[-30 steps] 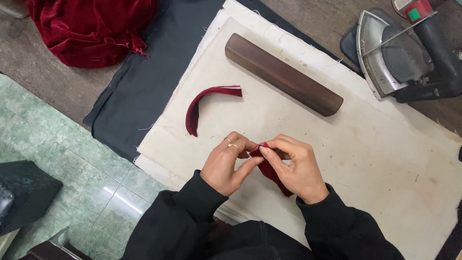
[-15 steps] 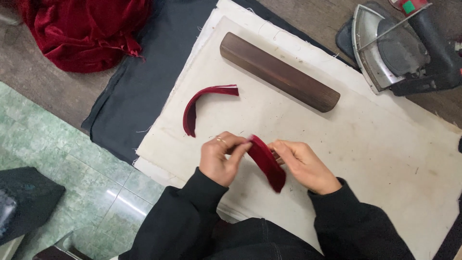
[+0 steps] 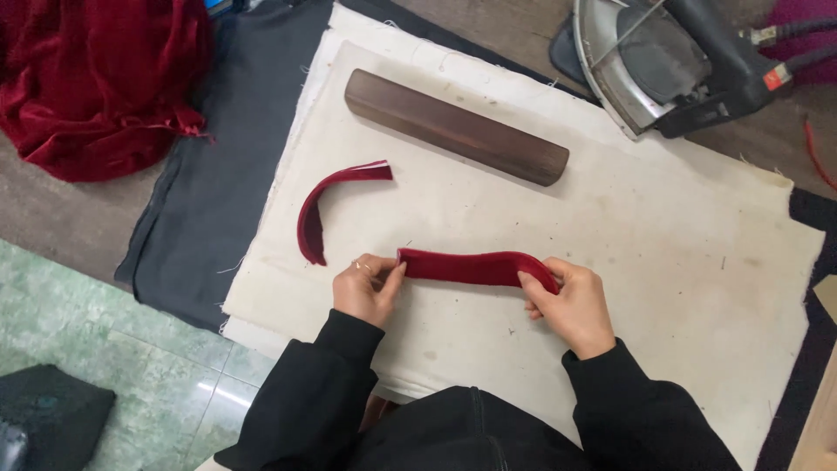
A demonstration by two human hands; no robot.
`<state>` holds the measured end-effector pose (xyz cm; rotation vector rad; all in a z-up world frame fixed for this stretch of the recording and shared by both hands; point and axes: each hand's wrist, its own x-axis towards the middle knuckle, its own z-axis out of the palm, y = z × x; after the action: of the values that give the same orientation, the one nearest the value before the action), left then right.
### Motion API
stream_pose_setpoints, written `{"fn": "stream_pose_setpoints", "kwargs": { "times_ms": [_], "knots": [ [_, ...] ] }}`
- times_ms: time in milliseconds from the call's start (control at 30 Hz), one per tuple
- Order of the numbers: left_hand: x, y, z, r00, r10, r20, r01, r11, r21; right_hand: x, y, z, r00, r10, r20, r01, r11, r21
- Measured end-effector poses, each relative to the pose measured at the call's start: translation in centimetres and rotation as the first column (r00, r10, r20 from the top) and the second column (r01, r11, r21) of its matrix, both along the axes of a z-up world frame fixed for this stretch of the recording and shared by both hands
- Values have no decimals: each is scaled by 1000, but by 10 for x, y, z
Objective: Ironing and pressing small strips of red velvet fabric using a steam iron and a wooden clapper block to set the folds.
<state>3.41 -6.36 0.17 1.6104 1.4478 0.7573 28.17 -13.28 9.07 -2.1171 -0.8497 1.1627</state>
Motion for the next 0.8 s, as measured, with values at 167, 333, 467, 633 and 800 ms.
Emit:
{"fn": "stream_pose_setpoints", "kwargs": {
  "times_ms": [167,333,467,633,800],
  "knots": [
    [3,-11,-24,995,-55,-82,59,998,39,-12,-19,-20,786,104,610,-274,942,192],
    [2,-15,-35,988,-79,-134,94,989,111,-72,-37,-26,615,210,760,-613,733,293],
    [-2,-18,-38,985,-68,-158,96,980,176,-88,-41,-45,534,533,657,-746,662,69],
    [-2,-22,-40,986,-49,-160,83,973,213,-98,-34,-43,444,658,607,-821,571,-18],
    [-4,-25,-39,989,-32,-146,67,968,240,-101,-24,-37,502,724,473,-859,482,174]
  ]
}}
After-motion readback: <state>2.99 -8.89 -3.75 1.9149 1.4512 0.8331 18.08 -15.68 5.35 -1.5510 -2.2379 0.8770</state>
